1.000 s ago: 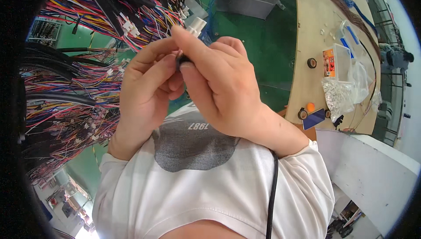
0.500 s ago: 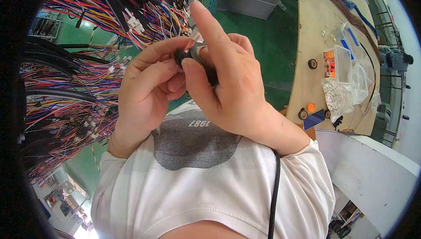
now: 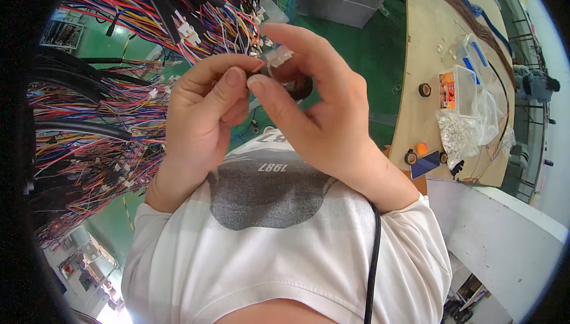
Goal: Taping and securing individual wires and connectors on a large industrial wire harness assembly.
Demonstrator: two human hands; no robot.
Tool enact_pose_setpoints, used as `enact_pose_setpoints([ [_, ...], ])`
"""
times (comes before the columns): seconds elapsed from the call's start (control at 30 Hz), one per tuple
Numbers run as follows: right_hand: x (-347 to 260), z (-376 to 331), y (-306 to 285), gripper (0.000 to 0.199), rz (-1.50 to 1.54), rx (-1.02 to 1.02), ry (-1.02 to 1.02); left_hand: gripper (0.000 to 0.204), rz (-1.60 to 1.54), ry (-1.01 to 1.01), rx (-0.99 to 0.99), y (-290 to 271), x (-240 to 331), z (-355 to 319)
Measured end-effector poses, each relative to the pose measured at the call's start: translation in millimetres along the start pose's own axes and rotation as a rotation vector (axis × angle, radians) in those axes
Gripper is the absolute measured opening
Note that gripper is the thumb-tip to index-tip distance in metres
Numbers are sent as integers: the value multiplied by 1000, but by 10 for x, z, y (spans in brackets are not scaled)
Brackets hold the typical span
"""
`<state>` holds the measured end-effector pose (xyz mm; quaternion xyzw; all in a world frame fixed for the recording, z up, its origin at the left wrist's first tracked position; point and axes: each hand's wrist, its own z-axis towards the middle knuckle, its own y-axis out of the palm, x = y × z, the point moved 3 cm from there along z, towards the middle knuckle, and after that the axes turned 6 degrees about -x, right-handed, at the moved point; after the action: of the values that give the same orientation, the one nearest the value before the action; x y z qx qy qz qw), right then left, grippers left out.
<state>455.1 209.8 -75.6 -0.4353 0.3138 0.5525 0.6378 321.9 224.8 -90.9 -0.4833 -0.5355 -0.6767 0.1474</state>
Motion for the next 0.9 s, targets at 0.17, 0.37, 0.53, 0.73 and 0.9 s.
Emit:
enact_pose_setpoints([
  [0.17,51,89,-60,12,264,-87,261,15,249,187,82,71,71,-5],
  [0.37,7,135,-46,19,286,-198,197,9,590,212,78,10,43,-7],
  [0.53,-72,176,-35,19,187,-267,209,9,620,208,-32,-81,54,-22],
  [0.73,-122,183,23,17,-26,-299,22,11,608,252,-18,-111,-42,-6],
  [0.9,-187,179,28,16,-104,-311,-38,25,619,306,-27,-150,-23,-44],
])
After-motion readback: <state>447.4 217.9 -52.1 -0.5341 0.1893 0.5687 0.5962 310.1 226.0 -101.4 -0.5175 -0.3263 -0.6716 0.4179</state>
